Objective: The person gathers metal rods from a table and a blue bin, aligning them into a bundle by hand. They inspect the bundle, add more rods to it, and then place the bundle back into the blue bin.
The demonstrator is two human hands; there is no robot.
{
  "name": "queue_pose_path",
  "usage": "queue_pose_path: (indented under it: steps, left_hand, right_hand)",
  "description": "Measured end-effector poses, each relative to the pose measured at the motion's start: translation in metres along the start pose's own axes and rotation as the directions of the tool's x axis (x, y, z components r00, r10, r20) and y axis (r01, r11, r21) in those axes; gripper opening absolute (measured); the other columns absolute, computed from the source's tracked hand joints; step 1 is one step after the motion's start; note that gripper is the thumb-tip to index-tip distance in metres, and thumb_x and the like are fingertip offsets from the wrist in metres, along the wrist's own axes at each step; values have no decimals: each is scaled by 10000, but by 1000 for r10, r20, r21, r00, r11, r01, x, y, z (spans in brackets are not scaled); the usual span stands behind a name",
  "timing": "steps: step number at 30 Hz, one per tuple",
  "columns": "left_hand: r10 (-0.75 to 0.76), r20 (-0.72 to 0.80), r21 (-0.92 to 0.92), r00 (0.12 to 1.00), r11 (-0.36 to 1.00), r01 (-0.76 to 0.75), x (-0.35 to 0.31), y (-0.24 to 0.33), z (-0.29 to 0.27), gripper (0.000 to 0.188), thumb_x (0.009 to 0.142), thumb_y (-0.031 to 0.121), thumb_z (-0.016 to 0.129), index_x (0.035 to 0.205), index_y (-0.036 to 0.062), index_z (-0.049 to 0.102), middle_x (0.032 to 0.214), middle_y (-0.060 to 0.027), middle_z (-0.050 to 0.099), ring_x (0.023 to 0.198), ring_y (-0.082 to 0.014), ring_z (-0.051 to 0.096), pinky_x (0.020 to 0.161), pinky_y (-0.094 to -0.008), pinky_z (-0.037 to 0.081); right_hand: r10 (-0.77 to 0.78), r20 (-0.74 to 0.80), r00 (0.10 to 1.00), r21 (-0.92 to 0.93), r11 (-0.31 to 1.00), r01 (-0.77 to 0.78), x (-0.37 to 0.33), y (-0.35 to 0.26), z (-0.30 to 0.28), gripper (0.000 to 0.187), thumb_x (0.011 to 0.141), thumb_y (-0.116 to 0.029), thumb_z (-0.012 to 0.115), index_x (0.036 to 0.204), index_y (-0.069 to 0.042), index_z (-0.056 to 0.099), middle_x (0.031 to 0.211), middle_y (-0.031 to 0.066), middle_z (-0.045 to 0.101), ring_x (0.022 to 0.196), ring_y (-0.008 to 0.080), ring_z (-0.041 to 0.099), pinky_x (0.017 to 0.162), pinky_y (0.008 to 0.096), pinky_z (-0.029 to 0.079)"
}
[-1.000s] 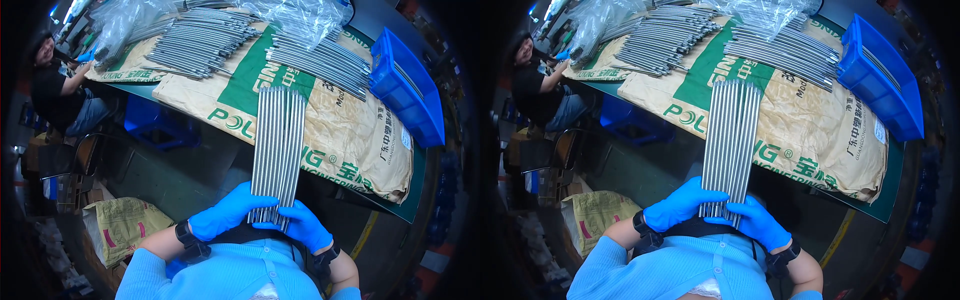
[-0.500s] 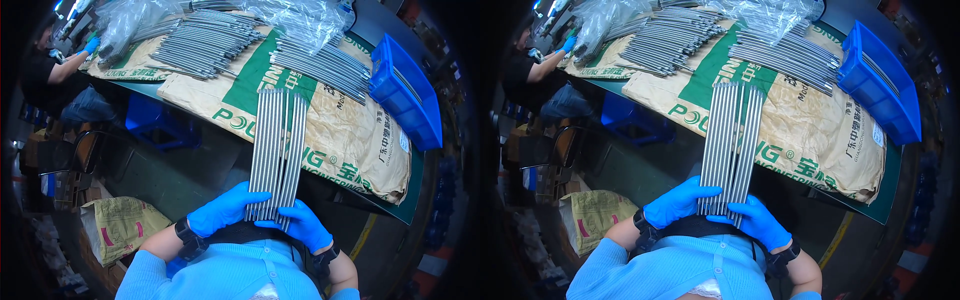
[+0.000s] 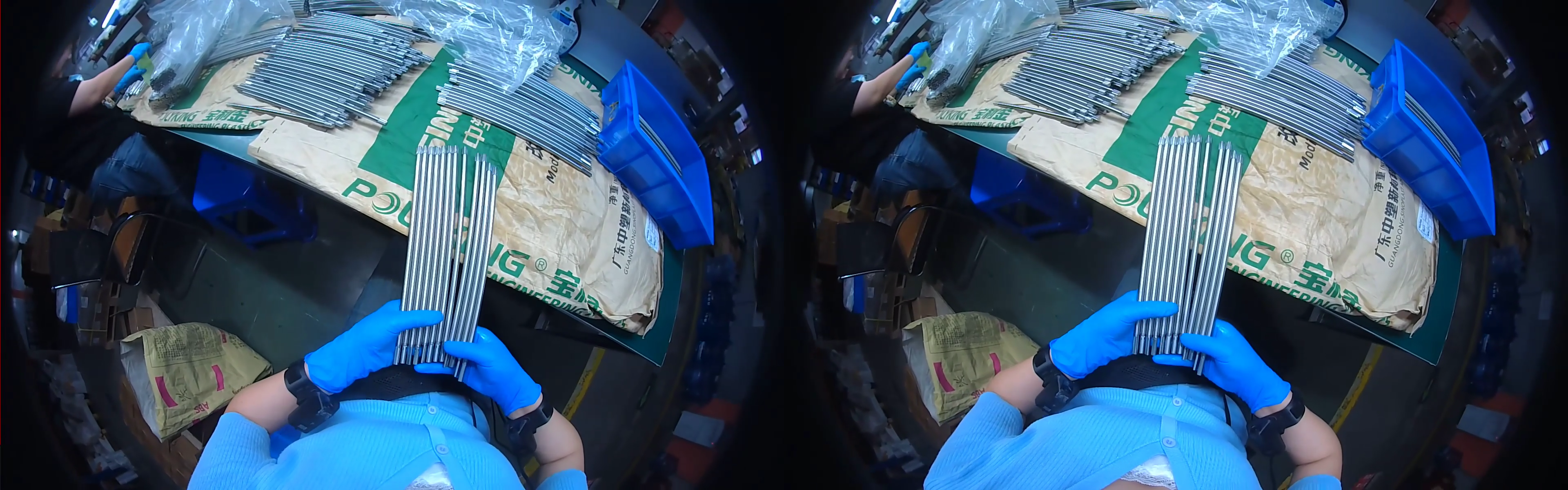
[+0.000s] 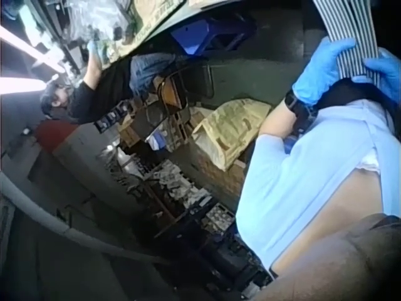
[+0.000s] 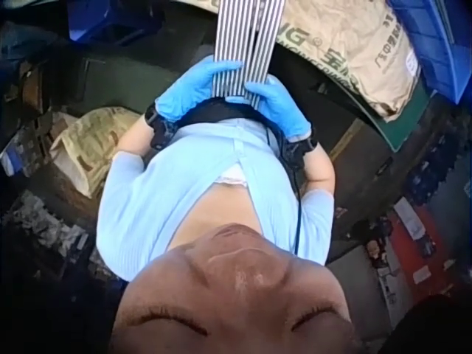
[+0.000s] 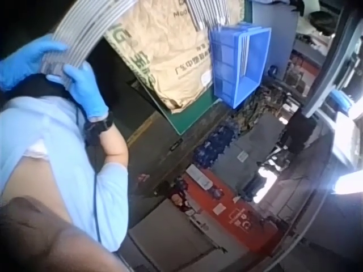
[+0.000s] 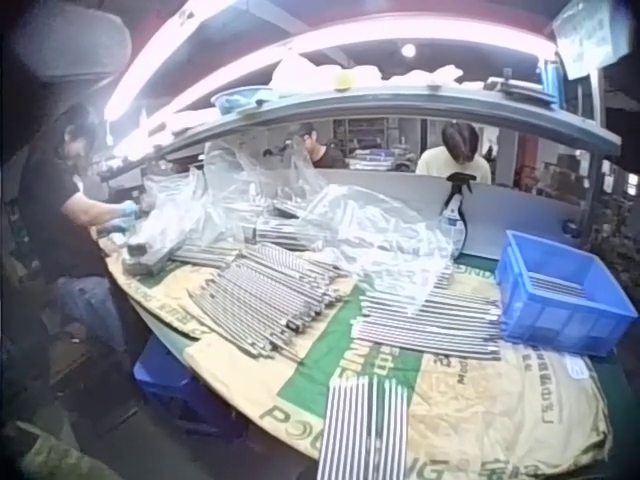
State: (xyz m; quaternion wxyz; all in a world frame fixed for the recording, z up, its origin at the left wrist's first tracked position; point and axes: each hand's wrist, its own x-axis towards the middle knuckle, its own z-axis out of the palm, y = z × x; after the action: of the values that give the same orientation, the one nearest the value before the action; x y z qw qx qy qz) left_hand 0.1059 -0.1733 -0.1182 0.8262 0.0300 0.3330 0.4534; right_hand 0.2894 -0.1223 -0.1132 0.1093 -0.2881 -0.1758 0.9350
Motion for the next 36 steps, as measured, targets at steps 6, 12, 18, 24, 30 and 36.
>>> queue_pose_path:
  steps: [6,12,18,24,30,36]
  left_hand:
    - [-22,-99,-26,995,999,19,3,-1,2,419,843,137,602,1221,6,475,1105,-156,597,947,-235,625,811,-345,528]
    - [-37,-130,-57,991,998,29,2,1,5,412,832,128,617,1208,20,488,1076,-145,610,933,-231,629,793,-346,531]
    - [-64,-138,-94,988,994,51,4,4,7,422,829,132,619,1213,21,487,1073,-142,612,933,-232,629,804,-351,525]
    - [-34,-125,-70,992,997,25,6,2,3,430,823,125,617,1218,17,486,1068,-147,613,938,-237,628,815,-353,523]
    - [-43,-142,-78,989,996,32,2,0,6,426,824,130,593,1216,3,485,1072,-152,610,940,-242,627,817,-362,522]
    - [-22,-119,-118,993,993,7,0,1,3,434,820,150,565,1212,-15,480,1078,-169,603,943,-243,625,827,-374,519]
  right_hand:
    - [58,-168,984,-150,985,-84,3,-3,4,446,849,-50,555,1258,52,406,1177,191,534,1061,290,559,890,448,491]
    - [45,-224,973,-128,989,-75,-7,-10,14,368,861,-53,546,1203,55,465,1114,163,577,982,256,598,863,413,511]
    - [8,-235,972,-193,980,-54,-10,-17,9,329,863,-67,556,1166,50,503,1058,134,609,931,210,612,852,362,507]
    - [-111,-202,973,-575,818,-25,-2,-25,7,333,858,-81,577,1167,29,518,1034,90,620,931,141,597,822,272,488]
    - [-192,-196,962,-752,659,-22,-6,-24,5,343,873,-126,567,1178,23,516,1027,84,622,913,117,597,809,255,487]
    - [-121,-212,970,-489,872,2,-11,-22,0,361,918,-207,486,1199,19,504,1036,101,618,913,159,611,812,296,501]
